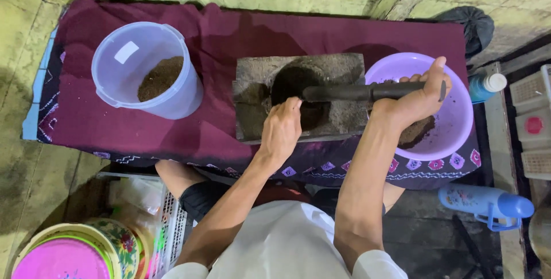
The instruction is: Grinding dark brown material, likely coffee beans, in a stone mortar using a pestle and a spoon to reposition the grounds.
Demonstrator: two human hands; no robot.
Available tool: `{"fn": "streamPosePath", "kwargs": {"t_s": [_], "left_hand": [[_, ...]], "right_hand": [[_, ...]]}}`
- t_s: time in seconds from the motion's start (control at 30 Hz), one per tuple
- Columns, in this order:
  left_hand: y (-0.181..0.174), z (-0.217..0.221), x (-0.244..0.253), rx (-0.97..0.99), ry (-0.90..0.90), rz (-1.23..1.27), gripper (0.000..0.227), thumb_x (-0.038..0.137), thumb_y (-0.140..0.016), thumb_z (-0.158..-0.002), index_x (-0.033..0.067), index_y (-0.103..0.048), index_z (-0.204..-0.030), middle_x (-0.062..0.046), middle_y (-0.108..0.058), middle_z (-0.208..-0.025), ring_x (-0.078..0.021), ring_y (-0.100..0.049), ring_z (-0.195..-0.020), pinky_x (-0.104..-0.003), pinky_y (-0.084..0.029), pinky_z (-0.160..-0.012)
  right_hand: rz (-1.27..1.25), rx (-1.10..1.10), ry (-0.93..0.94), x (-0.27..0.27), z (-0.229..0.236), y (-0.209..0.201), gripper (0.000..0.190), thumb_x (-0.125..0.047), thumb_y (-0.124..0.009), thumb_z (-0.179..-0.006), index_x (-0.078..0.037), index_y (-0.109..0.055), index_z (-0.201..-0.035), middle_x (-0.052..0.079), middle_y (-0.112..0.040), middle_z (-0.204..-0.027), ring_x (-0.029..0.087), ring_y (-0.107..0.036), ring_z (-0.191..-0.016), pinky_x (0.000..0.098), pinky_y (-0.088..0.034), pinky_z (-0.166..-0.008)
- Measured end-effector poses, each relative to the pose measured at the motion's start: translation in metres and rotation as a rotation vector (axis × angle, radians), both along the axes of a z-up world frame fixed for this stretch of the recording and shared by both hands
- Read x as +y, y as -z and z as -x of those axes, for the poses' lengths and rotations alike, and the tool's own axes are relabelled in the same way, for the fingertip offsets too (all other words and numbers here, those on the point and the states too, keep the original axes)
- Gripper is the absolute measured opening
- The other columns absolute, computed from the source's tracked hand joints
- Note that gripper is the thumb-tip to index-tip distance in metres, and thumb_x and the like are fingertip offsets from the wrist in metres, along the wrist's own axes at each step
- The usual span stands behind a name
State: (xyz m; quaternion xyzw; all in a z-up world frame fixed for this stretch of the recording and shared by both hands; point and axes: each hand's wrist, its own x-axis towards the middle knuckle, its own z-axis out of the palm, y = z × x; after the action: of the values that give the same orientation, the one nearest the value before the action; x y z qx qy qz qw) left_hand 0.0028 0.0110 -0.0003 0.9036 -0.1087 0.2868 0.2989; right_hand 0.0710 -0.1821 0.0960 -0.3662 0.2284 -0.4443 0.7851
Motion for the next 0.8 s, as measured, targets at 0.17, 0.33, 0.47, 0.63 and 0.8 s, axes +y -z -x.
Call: {"fn": "streamPosePath", "kwargs": {"t_s": [0.17,0.33,0.47,0.63,0.8], "left_hand": [[-0.038,0.01,0.005,-0.1,-0.024,0.141,0.017,0.0,-0.061,-0.099,-0.0025,-0.061,-0.116,-0.017,-0.074,-0.097,-0.0294,-0.074,-0.087,-0.036,-0.061,-0.078],[-0.039,0.018,0.005,-0.088,0.043,0.165,0.026,-0.008,-0.067,-0.092,-0.009,-0.058,-0.117,-0.021,-0.073,-0.099,-0.0277,-0.072,-0.082,-0.034,-0.061,-0.077],[-0.052,0.035,0.018,-0.127,0.077,0.307,0.026,-0.013,-0.064,-0.091,-0.0083,-0.061,-0.117,-0.02,-0.07,-0.117,-0.0286,-0.073,-0.097,-0.034,-0.063,-0.086],[-0.045,0.03,0.029,-0.06,0.266,0.27,0.023,-0.009,-0.069,-0.092,-0.0035,-0.063,-0.113,-0.014,-0.068,-0.127,-0.0292,-0.071,-0.11,-0.038,-0.06,-0.095],[-0.056,0.036,0.049,-0.017,0.268,0.177,0.024,-0.008,-0.07,-0.088,-0.0013,-0.061,-0.109,-0.017,-0.069,-0.12,-0.0323,-0.07,-0.111,-0.042,-0.059,-0.097]], "right_hand": [[-0.083,-0.037,-0.032,-0.015,-0.002,0.013,0.032,-0.023,-0.076,-0.088,-0.015,-0.05,-0.07,-0.004,-0.045,-0.066,0.011,-0.045,-0.06,0.0258,-0.042,-0.059],[-0.158,-0.104,-0.069,-0.031,-0.006,0.028,0.027,-0.018,-0.073,-0.09,-0.012,-0.051,-0.076,-0.001,-0.044,-0.066,0.012,-0.042,-0.056,0.0273,-0.037,-0.054],[-0.321,-0.021,-0.103,-0.035,-0.007,0.019,0.031,-0.024,-0.074,-0.084,-0.011,-0.047,-0.075,0.002,-0.046,-0.066,0.015,-0.045,-0.054,0.0323,-0.042,-0.054],[-0.315,-0.063,-0.135,-0.046,-0.007,0.033,0.038,-0.024,-0.077,-0.083,-0.014,-0.042,-0.073,0.002,-0.048,-0.063,0.016,-0.047,-0.05,0.0311,-0.041,-0.053],[-0.417,-0.023,-0.086,-0.044,-0.011,0.023,0.034,-0.019,-0.077,-0.077,-0.007,-0.047,-0.086,0.011,-0.06,-0.083,0.024,-0.062,-0.069,0.0379,-0.052,-0.067]]}}
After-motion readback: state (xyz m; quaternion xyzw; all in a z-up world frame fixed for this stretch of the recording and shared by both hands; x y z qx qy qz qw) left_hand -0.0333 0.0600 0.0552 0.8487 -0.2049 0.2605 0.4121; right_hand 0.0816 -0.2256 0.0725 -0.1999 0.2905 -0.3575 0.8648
